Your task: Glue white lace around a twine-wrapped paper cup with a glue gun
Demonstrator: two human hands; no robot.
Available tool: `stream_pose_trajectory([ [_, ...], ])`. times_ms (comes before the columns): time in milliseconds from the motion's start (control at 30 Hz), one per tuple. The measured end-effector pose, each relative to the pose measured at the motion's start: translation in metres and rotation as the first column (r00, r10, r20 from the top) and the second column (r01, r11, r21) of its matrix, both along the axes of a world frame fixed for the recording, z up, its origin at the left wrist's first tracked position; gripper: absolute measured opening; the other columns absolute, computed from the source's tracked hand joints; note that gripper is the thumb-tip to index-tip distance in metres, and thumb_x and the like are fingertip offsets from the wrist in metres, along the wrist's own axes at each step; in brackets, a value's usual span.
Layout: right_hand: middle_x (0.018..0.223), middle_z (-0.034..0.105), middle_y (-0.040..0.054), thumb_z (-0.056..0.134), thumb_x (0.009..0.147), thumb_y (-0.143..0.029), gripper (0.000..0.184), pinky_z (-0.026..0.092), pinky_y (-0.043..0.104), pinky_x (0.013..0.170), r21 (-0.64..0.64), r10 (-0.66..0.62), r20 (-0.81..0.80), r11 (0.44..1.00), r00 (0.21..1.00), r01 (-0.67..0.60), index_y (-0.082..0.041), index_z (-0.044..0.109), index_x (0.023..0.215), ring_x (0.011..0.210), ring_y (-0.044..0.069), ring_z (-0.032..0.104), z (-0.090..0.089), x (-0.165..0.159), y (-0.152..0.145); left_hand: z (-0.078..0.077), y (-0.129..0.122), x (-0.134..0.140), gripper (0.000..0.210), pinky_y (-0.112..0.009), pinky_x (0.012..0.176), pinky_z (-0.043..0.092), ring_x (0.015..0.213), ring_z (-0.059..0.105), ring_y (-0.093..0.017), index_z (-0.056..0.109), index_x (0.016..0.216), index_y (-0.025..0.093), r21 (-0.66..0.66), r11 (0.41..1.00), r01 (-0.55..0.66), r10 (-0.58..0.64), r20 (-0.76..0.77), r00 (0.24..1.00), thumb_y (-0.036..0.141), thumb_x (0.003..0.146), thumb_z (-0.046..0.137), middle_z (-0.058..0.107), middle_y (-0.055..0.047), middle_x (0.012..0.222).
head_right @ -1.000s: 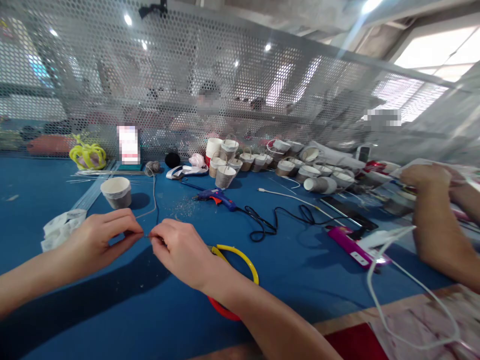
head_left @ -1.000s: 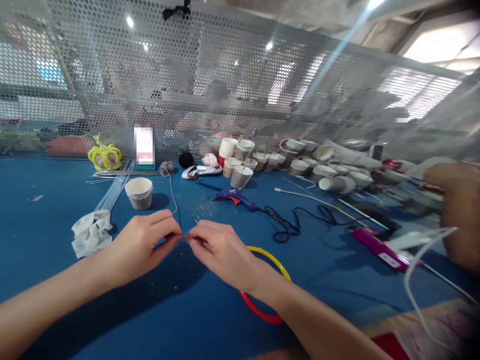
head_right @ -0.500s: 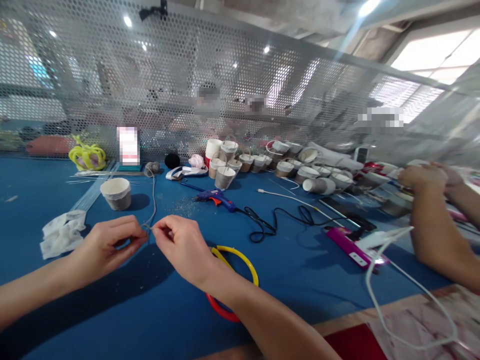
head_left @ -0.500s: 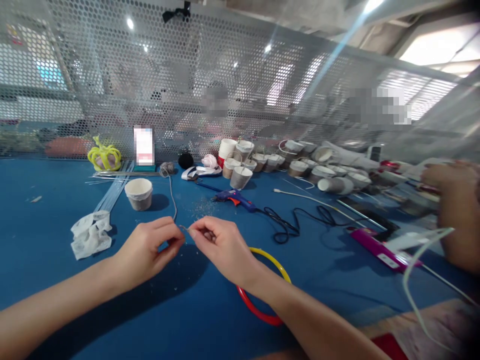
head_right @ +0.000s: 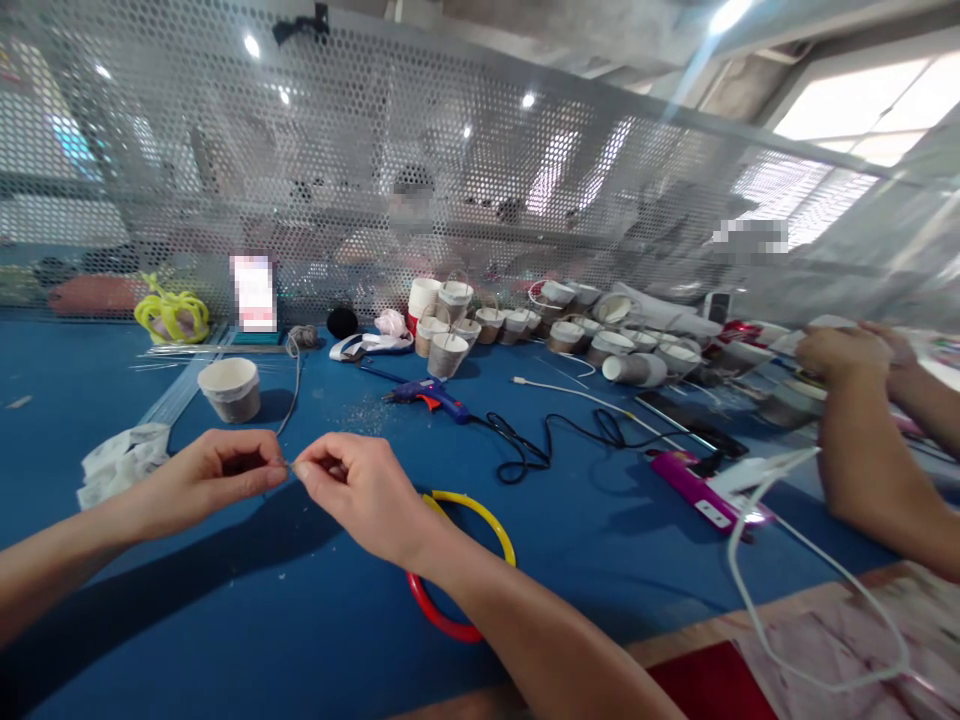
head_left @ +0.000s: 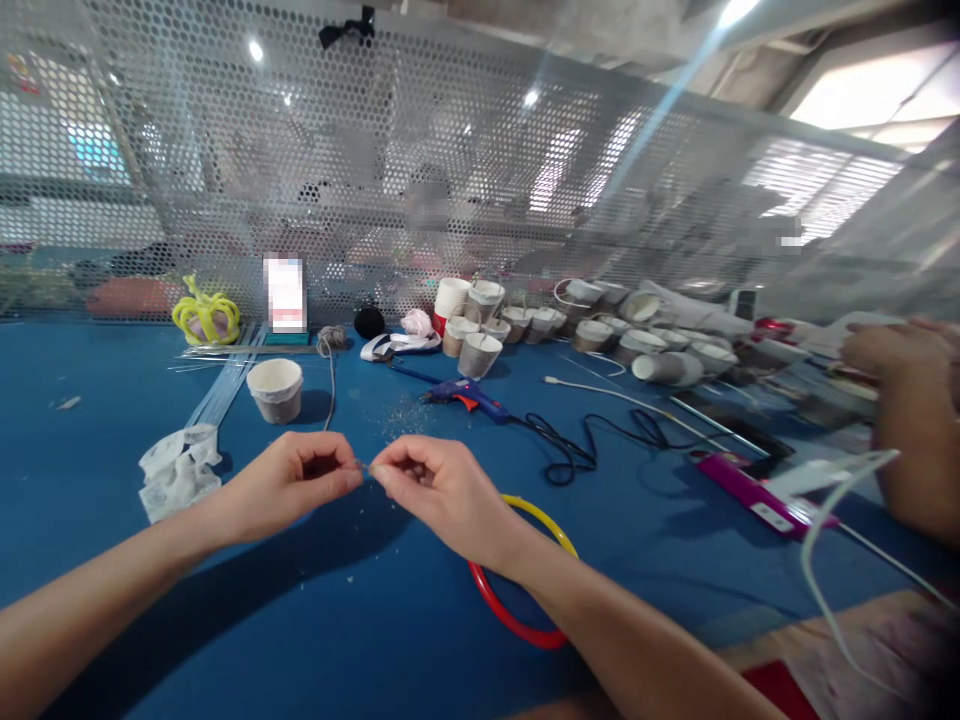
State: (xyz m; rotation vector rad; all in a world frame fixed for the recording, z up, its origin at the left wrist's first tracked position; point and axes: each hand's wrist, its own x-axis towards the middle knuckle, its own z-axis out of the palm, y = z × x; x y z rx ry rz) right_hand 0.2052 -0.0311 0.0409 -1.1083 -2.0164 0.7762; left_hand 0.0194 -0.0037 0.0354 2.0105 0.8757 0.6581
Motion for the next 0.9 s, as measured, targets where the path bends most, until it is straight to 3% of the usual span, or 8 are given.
stream_pose_trajectory([
  [133,0.062,0.057,-0.0008,0.051,0.079,-0.013,0.013,0.039,0.02,0.054,0.16,-0.117,0.071,0.982,0.991,0.104,-0.015,0.06,0.071,0.056,0.009,0.048,-0.005,-0.001,0.003,-0.003,-0.01,0.004,0.019,-0.019,0.05,0.035,0.055,0.043,-0.009,0.053,0.066,0.015,0.261,0.963,-0.07,0.078,-0.02,0.997,0.02,0.082,0.044,0.049,0.003,0.06],
  [300,0.067,0.058,0.0013,0.048,0.081,-0.01,0.015,0.04,0.022,0.06,0.284,-0.033,0.239,0.958,0.97,-0.038,-0.015,0.06,0.073,0.06,0.011,0.05,-0.005,0.001,0.001,0.008,-0.015,0.002,0.018,-0.019,0.054,0.036,0.057,0.048,-0.009,0.057,0.071,0.015,0.521,0.852,-0.054,0.105,-0.071,0.992,0.013,0.082,0.043,0.053,0.0,0.066],
  [400,0.067,0.059,0.0004,0.049,0.081,-0.01,0.015,0.041,0.025,0.069,0.248,0.092,0.287,0.954,0.953,-0.167,-0.016,0.061,0.074,0.06,0.01,0.051,-0.002,0.003,-0.001,0.013,-0.009,-0.001,0.019,-0.02,0.055,0.037,0.059,0.048,-0.01,0.058,0.07,0.014,0.451,0.893,-0.007,0.076,-0.133,0.988,0.016,0.082,0.045,0.053,-0.001,0.068],
  [500,0.065,0.059,-0.001,0.05,0.081,-0.014,0.015,0.042,0.023,0.066,0.135,0.176,0.203,0.969,0.963,-0.205,-0.016,0.061,0.072,0.057,0.009,0.05,0.001,0.002,-0.002,0.013,-0.001,-0.004,0.019,-0.02,0.053,0.035,0.057,0.046,-0.01,0.058,0.066,0.015,0.21,0.977,0.03,-0.001,-0.141,0.99,0.023,0.08,0.048,0.051,0.001,0.064],
  [600,0.063,0.057,-0.0012,0.05,0.082,-0.02,0.015,0.038,0.018,0.049,-0.003,0.115,0.067,0.993,0.991,-0.115,-0.015,0.061,0.073,0.054,0.008,0.047,0.003,0.001,-0.002,0.006,0.003,-0.002,0.02,-0.019,0.048,0.032,0.052,0.038,-0.008,0.055,0.065,0.015,-0.009,0.999,0.031,-0.031,-0.053,0.998,0.029,0.079,0.049,0.043,0.005,0.057],
  [700,0.062,0.056,-0.0014,0.049,0.082,-0.019,0.015,0.037,0.018,0.049,0.005,-0.033,0.033,0.999,0.999,0.033,-0.015,0.06,0.074,0.054,0.008,0.047,0.0,0.0,0.001,-0.002,0.0,0.002,0.021,-0.019,0.046,0.03,0.05,0.035,-0.008,0.054,0.066,0.014,-0.041,0.998,-0.036,0.037,0.015,0.999,0.029,0.079,0.048,0.043,0.005,0.055],
  [800,0.062,0.057,-0.0012,0.05,0.079,-0.013,0.014,0.038,0.02,0.053,0.135,-0.12,0.115,0.985,0.986,0.104,-0.015,0.06,0.07,0.056,0.009,0.048,-0.005,-0.001,0.003,-0.007,-0.008,0.006,0.018,-0.019,0.049,0.034,0.053,0.042,-0.009,0.056,0.067,0.014,0.178,0.98,-0.091,0.094,-0.007,0.996,0.022,0.08,0.047,0.05,0.003,0.058],
  [900,0.064,0.057,0.0001,0.049,0.079,-0.009,0.015,0.038,0.022,0.058,0.243,-0.095,0.233,0.969,0.968,0.037,-0.016,0.059,0.07,0.059,0.01,0.05,-0.008,0.0,0.003,-0.004,-0.014,0.006,0.016,-0.02,0.053,0.037,0.057,0.047,-0.01,0.057,0.069,0.014,0.443,0.895,-0.055,0.089,-0.058,0.994,0.013,0.08,0.045,0.054,0.0,0.063],
])
